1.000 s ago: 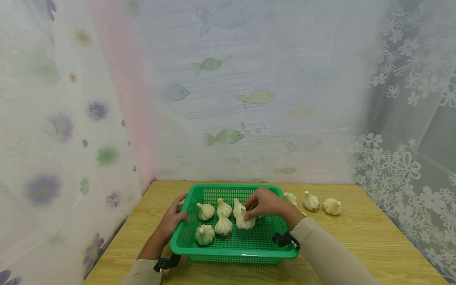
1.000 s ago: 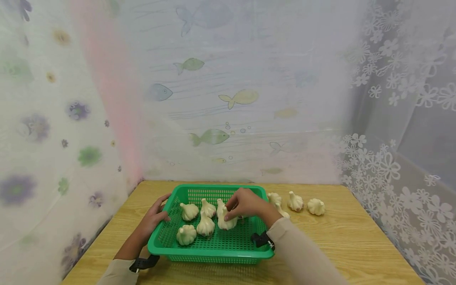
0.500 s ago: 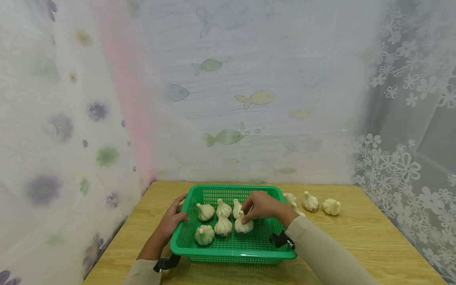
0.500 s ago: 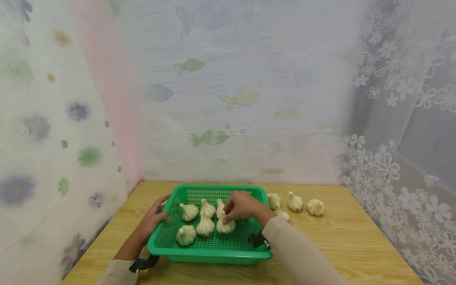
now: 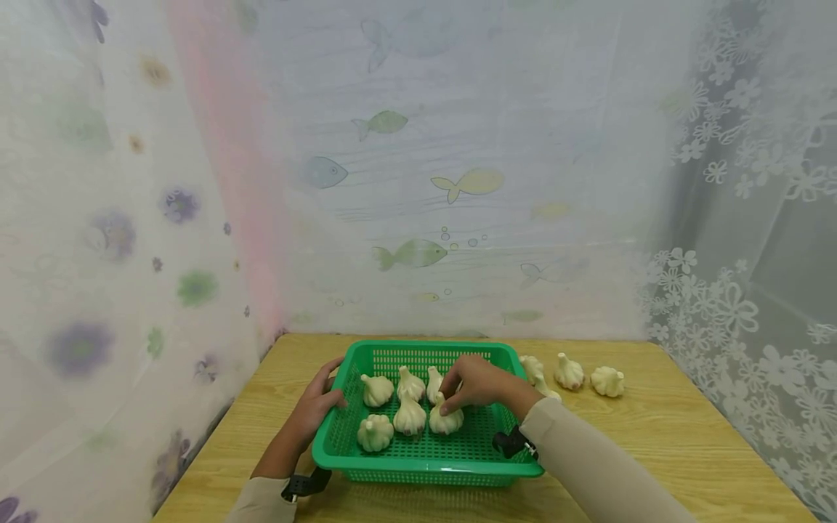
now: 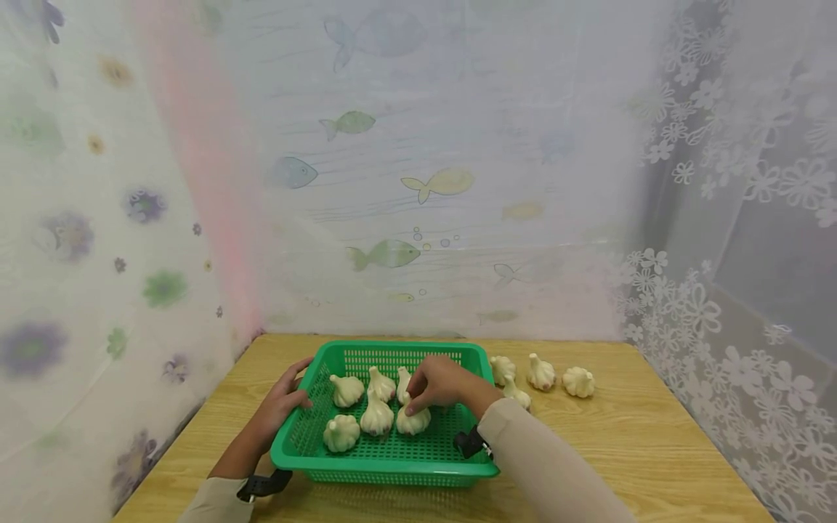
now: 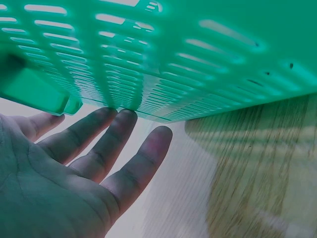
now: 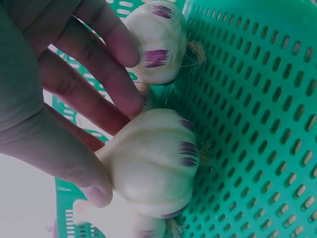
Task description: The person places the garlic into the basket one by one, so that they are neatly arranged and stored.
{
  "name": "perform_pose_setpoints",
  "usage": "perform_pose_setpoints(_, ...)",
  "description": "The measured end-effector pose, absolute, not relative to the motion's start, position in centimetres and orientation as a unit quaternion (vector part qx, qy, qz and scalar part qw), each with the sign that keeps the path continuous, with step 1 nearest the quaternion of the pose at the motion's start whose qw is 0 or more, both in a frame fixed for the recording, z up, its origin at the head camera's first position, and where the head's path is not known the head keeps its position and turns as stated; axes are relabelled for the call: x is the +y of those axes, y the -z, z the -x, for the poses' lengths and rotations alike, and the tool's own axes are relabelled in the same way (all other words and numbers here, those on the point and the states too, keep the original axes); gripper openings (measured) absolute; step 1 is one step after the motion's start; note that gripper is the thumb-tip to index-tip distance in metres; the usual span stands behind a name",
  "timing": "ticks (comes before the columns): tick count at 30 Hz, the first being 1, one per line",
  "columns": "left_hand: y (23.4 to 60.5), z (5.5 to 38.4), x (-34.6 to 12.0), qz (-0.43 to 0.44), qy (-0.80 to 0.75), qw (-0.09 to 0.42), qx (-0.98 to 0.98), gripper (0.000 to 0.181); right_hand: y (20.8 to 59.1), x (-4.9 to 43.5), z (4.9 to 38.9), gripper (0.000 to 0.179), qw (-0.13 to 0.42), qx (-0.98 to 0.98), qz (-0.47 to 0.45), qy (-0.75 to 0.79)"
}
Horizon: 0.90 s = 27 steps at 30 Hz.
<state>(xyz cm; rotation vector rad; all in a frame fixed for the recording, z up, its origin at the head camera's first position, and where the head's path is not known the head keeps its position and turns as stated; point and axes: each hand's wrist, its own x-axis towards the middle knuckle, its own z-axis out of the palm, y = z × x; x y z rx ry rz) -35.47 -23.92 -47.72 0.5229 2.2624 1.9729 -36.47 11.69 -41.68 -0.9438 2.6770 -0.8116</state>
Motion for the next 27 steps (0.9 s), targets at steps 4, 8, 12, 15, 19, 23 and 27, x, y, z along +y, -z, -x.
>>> perform_pose_setpoints(4,47.7,35.4,-23.9,-0.168,-0.647,0.047,0.743,0.085,41.8,11.7,36.5,0.024,0.095,0.902,0.322,0.271)
perform_pose_setpoints(8,47.7,35.5,-23.9,-0.169,-0.645,0.047,0.744,0.085,41.9,11.7,36.5,0.025,0.102,0.901,0.317,0.277)
perform_pose_setpoints(12,47.7,35.5,-24.0,-0.172,-0.644,0.048,0.744,0.085,41.8,11.5,36.3,0.031,0.116,0.904,0.303,0.278)
perform_pose_setpoints(15,47.8,35.9,-24.1,-0.173,-0.644,0.05,0.744,0.085,41.9,11.4,36.4,0.033,0.118,0.909,0.295,0.269)
perform_pose_setpoints(19,47.7,36.3,-24.2,-0.171,-0.645,0.052,0.743,0.085,42.0,11.2,36.6,0.033,0.11,0.916,0.288,0.258)
perform_pose_setpoints(23,47.7,36.7,-24.4,-0.173,-0.644,0.053,0.743,0.085,41.9,11.1,36.8,0.031,0.103,0.92,0.283,0.252)
perform_pose_setpoints(27,47.7,37.1,-24.5,-0.177,-0.642,0.053,0.744,0.085,41.9,10.9,37.1,0.03,0.1,0.922,0.282,0.246)
